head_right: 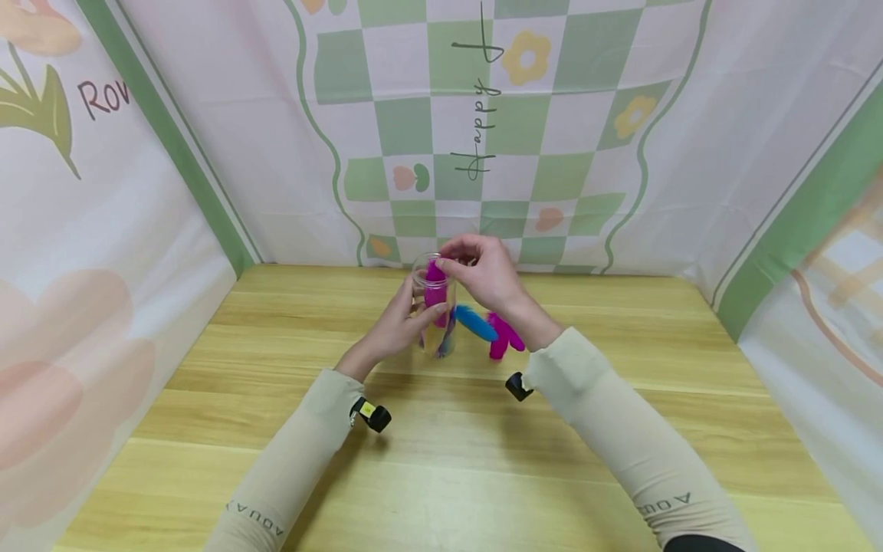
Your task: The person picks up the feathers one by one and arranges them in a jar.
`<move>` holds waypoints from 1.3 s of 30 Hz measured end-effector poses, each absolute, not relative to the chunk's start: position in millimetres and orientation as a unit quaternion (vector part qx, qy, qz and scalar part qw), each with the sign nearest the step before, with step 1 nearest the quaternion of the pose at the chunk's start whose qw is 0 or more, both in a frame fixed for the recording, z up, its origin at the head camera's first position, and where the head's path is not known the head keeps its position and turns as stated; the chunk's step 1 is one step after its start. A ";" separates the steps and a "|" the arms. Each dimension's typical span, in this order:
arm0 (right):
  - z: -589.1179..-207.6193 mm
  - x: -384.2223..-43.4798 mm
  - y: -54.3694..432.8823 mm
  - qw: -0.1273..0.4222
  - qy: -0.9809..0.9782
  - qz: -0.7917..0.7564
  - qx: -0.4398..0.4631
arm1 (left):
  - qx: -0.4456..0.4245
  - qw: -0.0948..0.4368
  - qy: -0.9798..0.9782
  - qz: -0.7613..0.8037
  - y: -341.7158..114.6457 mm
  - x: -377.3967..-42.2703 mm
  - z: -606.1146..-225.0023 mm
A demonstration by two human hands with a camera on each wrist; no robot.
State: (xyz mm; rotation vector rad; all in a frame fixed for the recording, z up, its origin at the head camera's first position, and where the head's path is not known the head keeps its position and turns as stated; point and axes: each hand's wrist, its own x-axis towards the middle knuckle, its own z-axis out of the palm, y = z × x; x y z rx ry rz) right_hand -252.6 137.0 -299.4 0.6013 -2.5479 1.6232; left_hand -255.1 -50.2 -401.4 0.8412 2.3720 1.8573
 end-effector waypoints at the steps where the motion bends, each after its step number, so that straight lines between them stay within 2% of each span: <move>1: -300.0 -253.0 137.0 0.032 -0.827 0.527 0.196 | 0.267 0.005 0.761 0.591 -50.4 -255.0 -401.6; 10: -302.1 -255.2 139.7 0.036 -0.836 0.513 0.189 | 0.252 -0.007 0.785 0.565 -51.7 -255.3 -401.8; 25: -298.4 -252.0 153.1 0.002 -0.846 0.503 0.180 | 0.254 -0.004 0.787 0.563 -51.8 -255.0 -400.0; 39: -300.4 -250.6 167.0 -0.008 -0.851 0.490 0.187 | 0.241 -0.001 0.791 0.563 -51.6 -253.0 -398.9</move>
